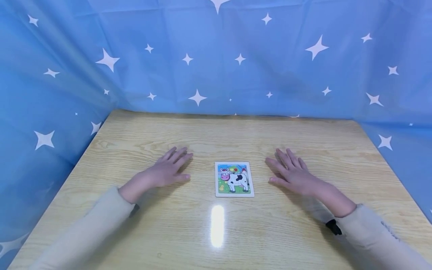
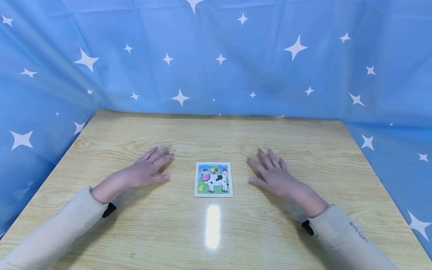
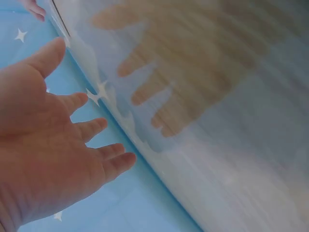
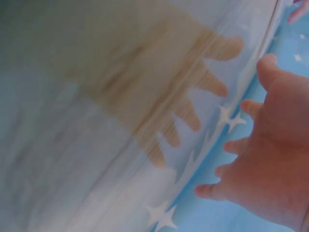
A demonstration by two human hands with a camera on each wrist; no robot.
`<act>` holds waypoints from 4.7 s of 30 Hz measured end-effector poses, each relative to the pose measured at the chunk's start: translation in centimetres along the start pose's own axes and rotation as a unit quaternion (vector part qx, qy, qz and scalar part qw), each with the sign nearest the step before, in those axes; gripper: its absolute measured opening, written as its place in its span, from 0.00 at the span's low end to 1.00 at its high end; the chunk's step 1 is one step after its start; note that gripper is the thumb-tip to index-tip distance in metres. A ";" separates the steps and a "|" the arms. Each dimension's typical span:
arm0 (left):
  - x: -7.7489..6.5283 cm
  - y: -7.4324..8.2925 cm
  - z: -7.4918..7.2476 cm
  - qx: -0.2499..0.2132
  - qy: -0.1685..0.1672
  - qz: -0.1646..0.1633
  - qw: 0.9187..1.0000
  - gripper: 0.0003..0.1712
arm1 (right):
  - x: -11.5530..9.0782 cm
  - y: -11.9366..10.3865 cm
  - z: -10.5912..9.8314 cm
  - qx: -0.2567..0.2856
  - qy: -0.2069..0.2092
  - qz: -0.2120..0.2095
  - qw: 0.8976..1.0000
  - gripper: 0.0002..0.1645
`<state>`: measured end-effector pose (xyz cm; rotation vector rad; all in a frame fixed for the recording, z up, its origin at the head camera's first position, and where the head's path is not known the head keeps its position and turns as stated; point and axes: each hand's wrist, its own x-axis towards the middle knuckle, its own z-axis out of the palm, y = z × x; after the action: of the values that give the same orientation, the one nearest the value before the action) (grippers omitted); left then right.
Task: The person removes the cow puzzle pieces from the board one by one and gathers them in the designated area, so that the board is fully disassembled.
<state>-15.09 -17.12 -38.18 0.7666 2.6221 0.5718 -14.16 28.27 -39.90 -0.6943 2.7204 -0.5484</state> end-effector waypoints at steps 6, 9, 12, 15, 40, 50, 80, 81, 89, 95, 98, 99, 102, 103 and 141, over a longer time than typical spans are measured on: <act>0.2 1.0 0.5 -0.005 -0.007 0.019 1.000 0.44 | 0.2 -1.2 0.3 0.001 -0.001 -0.014 1.000 0.44; 0.2 1.6 0.7 -0.014 -0.003 0.031 0.999 0.43 | 0.3 -1.6 0.4 0.003 -0.002 -0.024 1.000 0.44; 0.2 2.1 0.9 -0.021 0.004 0.044 0.999 0.42 | 0.4 -2.0 0.6 0.003 0.000 -0.036 0.999 0.44; 0.5 2.4 1.1 -0.025 0.011 0.051 0.998 0.42 | 0.5 -2.1 1.1 -0.003 0.015 -0.055 0.998 0.43; 4.3 3.0 4.1 -0.041 0.021 0.090 0.995 0.47 | 1.5 -4.5 2.2 -0.014 0.008 -0.124 0.992 0.42; 4.1 5.7 3.0 -0.022 0.004 0.081 0.996 0.44 | 1.7 -6.1 2.1 -0.019 -0.033 -0.127 0.991 0.44; 6.5 7.5 3.4 -0.033 0.000 0.026 0.999 0.41 | 2.5 -6.9 2.8 -0.053 -0.057 -0.162 0.984 0.45; 6.7 7.5 3.3 -0.035 0.001 0.021 0.999 0.41 | 2.5 -6.9 2.8 -0.056 -0.057 -0.162 0.984 0.45; 7.5 7.8 3.3 -0.051 0.013 -0.011 0.999 0.37 | 2.6 -7.3 2.6 -0.059 -0.054 -0.161 0.984 0.44; 7.7 8.1 3.6 -0.054 0.012 -0.028 0.998 0.37 | 2.5 -7.2 2.8 -0.059 -0.057 -0.159 0.984 0.44; 7.8 8.2 3.7 -0.048 0.014 -0.025 0.998 0.37 | 2.5 -7.2 2.8 -0.064 -0.054 -0.161 0.983 0.44; 7.8 8.2 3.8 -0.045 0.015 -0.024 0.999 0.37 | 2.5 -7.2 2.8 -0.065 -0.054 -0.161 0.983 0.44; 7.8 8.2 3.8 -0.037 0.017 -0.021 0.999 0.37 | 2.5 -7.3 2.8 -0.065 -0.054 -0.162 0.983 0.43; 7.8 8.2 3.8 -0.035 0.017 -0.020 0.999 0.38 | 2.6 -7.3 2.9 -0.064 -0.055 -0.161 0.983 0.43; 8.5 7.8 3.4 -0.013 0.008 -0.044 0.999 0.42 | 2.6 -7.0 3.2 -0.111 -0.060 -0.170 0.977 0.34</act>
<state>-17.04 -5.30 -39.31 0.6380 2.6433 0.5879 -12.46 20.30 -40.20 -1.2235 2.5849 -0.2608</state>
